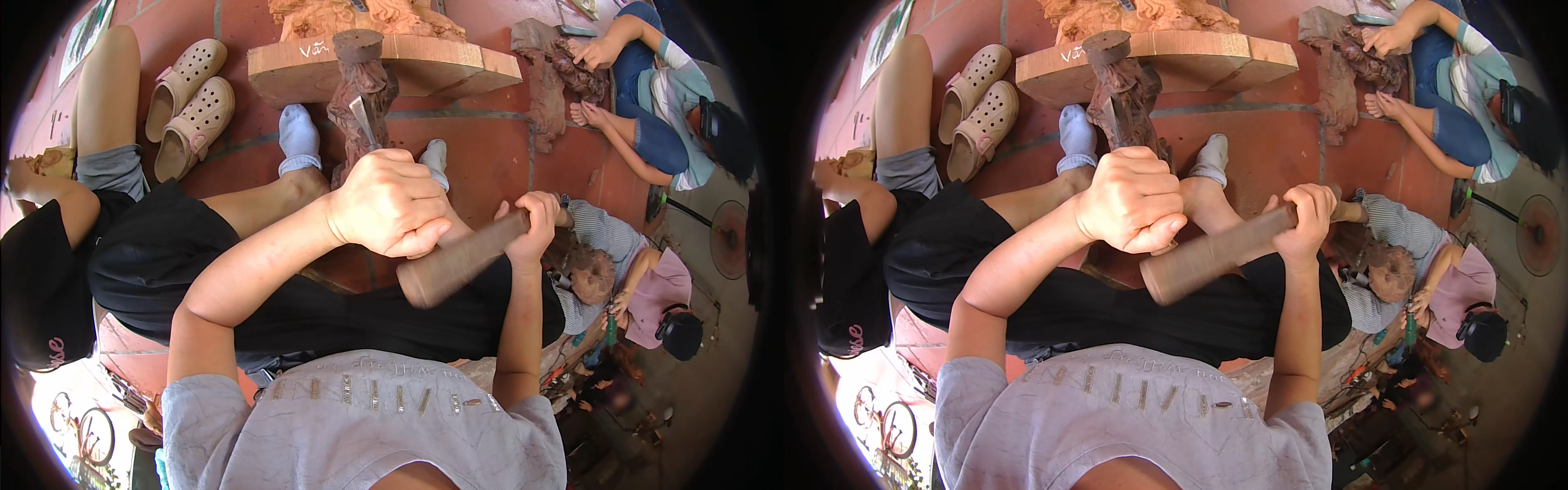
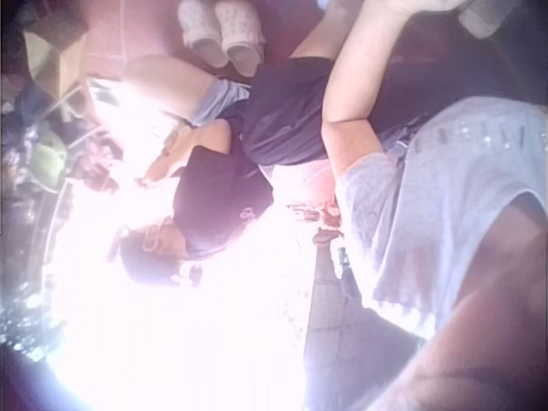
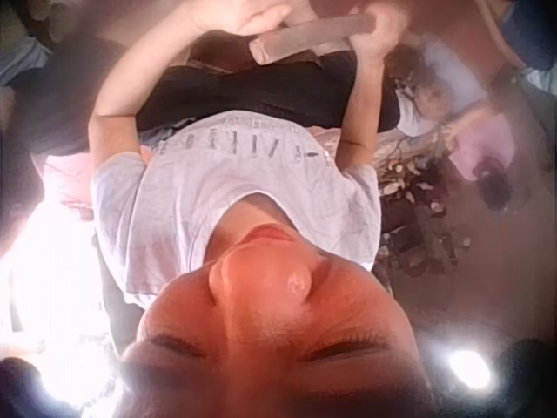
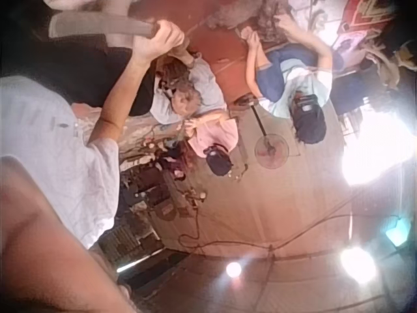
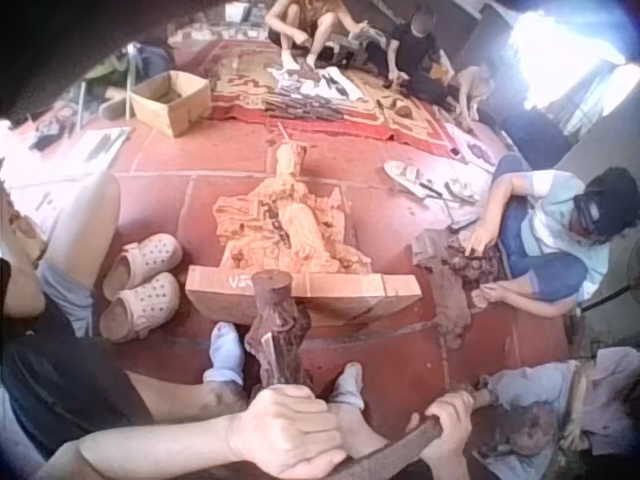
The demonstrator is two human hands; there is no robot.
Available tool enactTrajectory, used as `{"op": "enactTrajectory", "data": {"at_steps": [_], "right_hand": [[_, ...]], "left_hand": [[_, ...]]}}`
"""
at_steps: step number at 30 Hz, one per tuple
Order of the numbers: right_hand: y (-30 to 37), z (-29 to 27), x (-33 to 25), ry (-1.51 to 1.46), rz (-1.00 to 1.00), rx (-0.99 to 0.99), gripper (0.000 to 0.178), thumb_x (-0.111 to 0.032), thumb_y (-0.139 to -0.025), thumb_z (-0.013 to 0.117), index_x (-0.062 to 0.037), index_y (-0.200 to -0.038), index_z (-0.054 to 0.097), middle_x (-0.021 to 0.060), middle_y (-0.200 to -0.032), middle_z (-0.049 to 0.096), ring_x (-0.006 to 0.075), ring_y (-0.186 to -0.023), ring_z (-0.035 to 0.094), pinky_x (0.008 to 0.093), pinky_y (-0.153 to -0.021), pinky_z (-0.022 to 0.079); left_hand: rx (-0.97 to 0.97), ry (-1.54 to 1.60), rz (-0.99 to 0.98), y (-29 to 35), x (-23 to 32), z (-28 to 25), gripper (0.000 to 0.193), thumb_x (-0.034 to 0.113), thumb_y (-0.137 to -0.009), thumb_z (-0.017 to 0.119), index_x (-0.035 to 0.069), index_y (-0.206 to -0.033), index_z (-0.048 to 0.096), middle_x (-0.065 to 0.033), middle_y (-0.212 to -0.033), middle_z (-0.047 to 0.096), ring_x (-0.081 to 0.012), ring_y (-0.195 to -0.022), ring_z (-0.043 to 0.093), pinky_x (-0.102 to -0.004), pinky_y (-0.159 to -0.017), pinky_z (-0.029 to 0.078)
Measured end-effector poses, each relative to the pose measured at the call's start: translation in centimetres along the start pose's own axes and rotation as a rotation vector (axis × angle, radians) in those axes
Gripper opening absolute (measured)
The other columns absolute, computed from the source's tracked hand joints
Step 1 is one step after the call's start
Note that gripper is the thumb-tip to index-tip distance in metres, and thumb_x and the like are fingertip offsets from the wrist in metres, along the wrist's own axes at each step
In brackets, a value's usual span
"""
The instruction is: The person carves a wooden piece using a chisel and mallet. They repeatedly strike the chisel to shape the wood, occasionally adjusting the tool and the workpiece. The task continues throughout the clip with consistent hand-tool coordination.
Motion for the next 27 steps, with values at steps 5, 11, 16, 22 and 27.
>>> {"op": "enactTrajectory", "data": {"at_steps": [5, 11, 16, 22, 27], "right_hand": [[0.3, 0.2, 0.2, -0.096, -0.034, 0.037, 0.033, -0.002, -0.063, 0.078, -0.0071, -0.086, 0.056, 0.0096, -0.085, 0.057, 0.0305, -0.082, 0.058, 0.0418, -0.081, 0.046], [0.2, 0.1, -0.2, -0.085, 0.001, -0.006, 0.035, 0.001, -0.062, 0.078, -0.0064, -0.088, 0.055, 0.0107, -0.085, 0.058, 0.0311, -0.083, 0.057, 0.0409, -0.08, 0.046], [0.1, 0.1, -0.3, -0.003, 0.017, -0.008, 0.034, 0.002, -0.064, 0.078, -0.0064, -0.088, 0.055, 0.0105, -0.085, 0.058, 0.0308, -0.083, 0.057, 0.04, -0.081, 0.047], [0.4, 0.1, 0.4, -0.087, -0.008, 0.009, 0.035, 0.0, -0.065, 0.079, -0.007, -0.088, 0.054, 0.0093, -0.086, 0.058, 0.0295, -0.085, 0.057, 0.041, -0.083, 0.047], [0.1, 0.1, 0.0, -0.056, -0.032, 0.011, 0.034, -0.001, -0.06, 0.078, -0.0079, -0.085, 0.055, 0.0093, -0.085, 0.056, 0.0299, -0.081, 0.058, 0.0437, -0.083, 0.046]], "left_hand": [[0.014, 0.036, -0.01, -0.2, -0.1, -0.7, 0.022, 0.026, -0.085, 0.062, 0.013, -0.067, 0.059, -0.0004, -0.063, 0.052, -0.0208, -0.055, 0.053, -0.0347, -0.053, 0.04], [-0.002, 0.039, 0.006, 0.0, -1.2, -1.8, 0.023, 0.024, -0.085, 0.061, 0.013, -0.066, 0.058, -0.0011, -0.061, 0.05, -0.0217, -0.055, 0.052, -0.0352, -0.052, 0.04], [0.053, -0.149, -0.082, -0.5, 0.0, -1.3, 0.027, 0.019, -0.086, 0.061, 0.011, -0.062, 0.052, -0.0029, -0.061, 0.048, -0.0232, -0.053, 0.051, -0.0359, -0.052, 0.039], [0.0, -0.073, -0.022, -1.4, 1.9, -0.2, 0.028, 0.022, -0.087, 0.065, 0.013, -0.063, 0.052, -0.0026, -0.062, 0.047, -0.0221, -0.054, 0.051, -0.0352, -0.051, 0.04], [-0.113, 0.087, 0.047, -0.7, 1.0, 1.1, 0.032, 0.026, -0.086, 0.067, 0.013, -0.062, 0.051, -0.0027, -0.062, 0.048, -0.0227, -0.054, 0.052, -0.0364, -0.053, 0.042]]}}
Point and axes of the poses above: each hand's wrist, its own y-axis away from the middle knuckle, its own z-axis out of the palm, x = y × z, the point moved 3 cm from there along -y, towards the middle knuckle
